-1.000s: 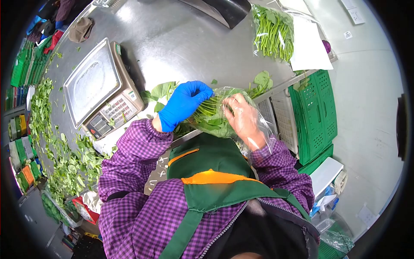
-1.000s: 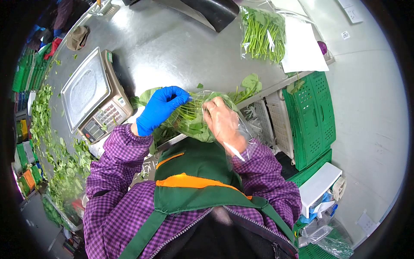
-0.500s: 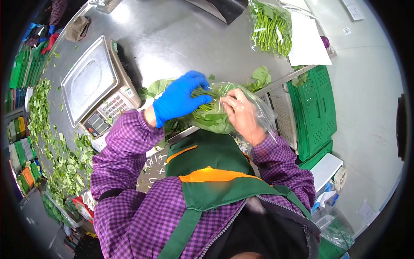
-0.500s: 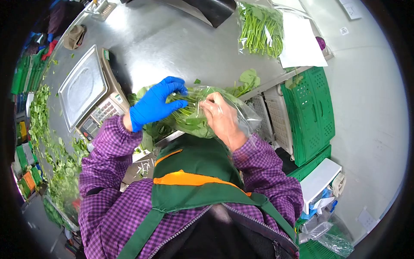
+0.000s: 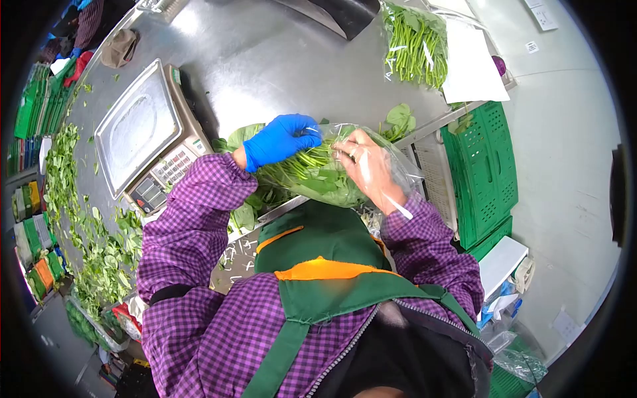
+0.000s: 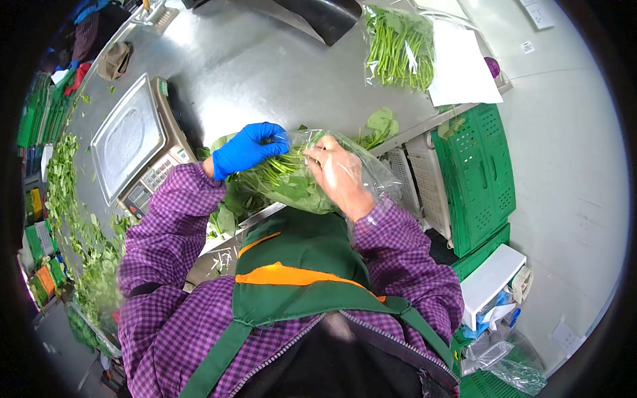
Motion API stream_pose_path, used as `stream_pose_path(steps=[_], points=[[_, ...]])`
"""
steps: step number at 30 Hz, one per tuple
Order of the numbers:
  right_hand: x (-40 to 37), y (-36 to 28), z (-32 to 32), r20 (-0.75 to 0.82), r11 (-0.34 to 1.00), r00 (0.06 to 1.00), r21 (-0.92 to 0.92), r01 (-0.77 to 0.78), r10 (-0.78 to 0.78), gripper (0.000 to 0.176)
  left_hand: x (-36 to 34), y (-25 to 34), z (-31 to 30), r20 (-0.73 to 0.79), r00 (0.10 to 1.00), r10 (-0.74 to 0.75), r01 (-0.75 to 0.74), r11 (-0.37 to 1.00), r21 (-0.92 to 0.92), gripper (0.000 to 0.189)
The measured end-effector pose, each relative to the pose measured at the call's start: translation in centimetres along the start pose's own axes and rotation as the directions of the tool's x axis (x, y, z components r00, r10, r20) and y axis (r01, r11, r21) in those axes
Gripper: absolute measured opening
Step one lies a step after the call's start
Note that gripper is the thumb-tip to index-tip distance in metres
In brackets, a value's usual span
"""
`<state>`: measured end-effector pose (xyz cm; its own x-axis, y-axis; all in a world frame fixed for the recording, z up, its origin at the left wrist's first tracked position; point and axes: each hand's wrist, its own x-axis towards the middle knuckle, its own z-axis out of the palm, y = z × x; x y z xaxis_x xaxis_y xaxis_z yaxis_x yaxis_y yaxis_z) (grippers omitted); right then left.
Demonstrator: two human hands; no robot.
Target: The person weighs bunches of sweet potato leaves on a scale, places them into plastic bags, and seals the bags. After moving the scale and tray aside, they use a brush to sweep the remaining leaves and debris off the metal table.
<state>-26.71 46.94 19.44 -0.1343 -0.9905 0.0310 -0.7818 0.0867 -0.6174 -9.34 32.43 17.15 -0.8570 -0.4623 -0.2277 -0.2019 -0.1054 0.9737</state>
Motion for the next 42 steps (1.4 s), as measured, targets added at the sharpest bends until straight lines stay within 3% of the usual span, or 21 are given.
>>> stream_pose_path(steps=[9,14,21,23,24,26,29,36,42], points=[[-0.5,-0.2,0.2,-0.068,0.986,0.993,-0.147,0.085,-0.096,0.016,-0.8,1.1,1.5,0.017,1.0,-0.011,0.012,1.0,-0.01,0.014],[-0.9,-0.2,0.3,-0.076,0.998,0.995,0.019,0.063,-0.061,0.012,-0.7,1.1,1.8,0.019,1.0,-0.014,0.014,1.0,0.018,0.014],[-1.2,-0.3,0.5,-0.157,0.989,0.981,0.071,0.131,-0.119,0.009,-0.7,1.0,2.2,-0.012,1.0,-0.009,0.01,0.996,0.089,0.015],[-1.2,-0.5,0.6,0.035,0.959,0.981,0.209,-0.193,0.19,0.013,-0.7,1.2,2.4,-0.013,1.0,-0.016,0.017,0.997,0.072,0.015],[-1.3,-0.4,0.6,0.034,0.959,0.981,0.209,-0.194,0.191,0.013,-0.7,1.2,2.5,-0.013,1.0,-0.023,0.023,0.998,0.055,0.015],[-1.3,-0.4,0.6,-0.015,0.999,0.999,-0.015,-0.029,0.028,0.01,-0.8,1.1,2.6,-0.011,1.0,-0.017,0.017,0.999,0.039,0.015],[-1.6,-0.8,0.6,-0.079,0.984,0.992,-0.156,0.089,-0.102,0.008,-0.9,0.9,2.7,-0.013,1.0,-0.005,0.005,0.999,0.033,0.015],[-1.8,0.1,1.3,-0.102,0.97,0.977,-0.175,0.168,-0.188,0.012,-0.9,1.6,2.4,0.054,0.998,0.018,-0.022,0.996,0.084,0.015],[-1.5,-0.6,0.9,-0.233,0.983,0.955,-0.045,0.178,-0.183,0.014,-1.0,2.1,2.0,0.078,0.997,0.018,-0.029,0.989,0.143,0.015]])
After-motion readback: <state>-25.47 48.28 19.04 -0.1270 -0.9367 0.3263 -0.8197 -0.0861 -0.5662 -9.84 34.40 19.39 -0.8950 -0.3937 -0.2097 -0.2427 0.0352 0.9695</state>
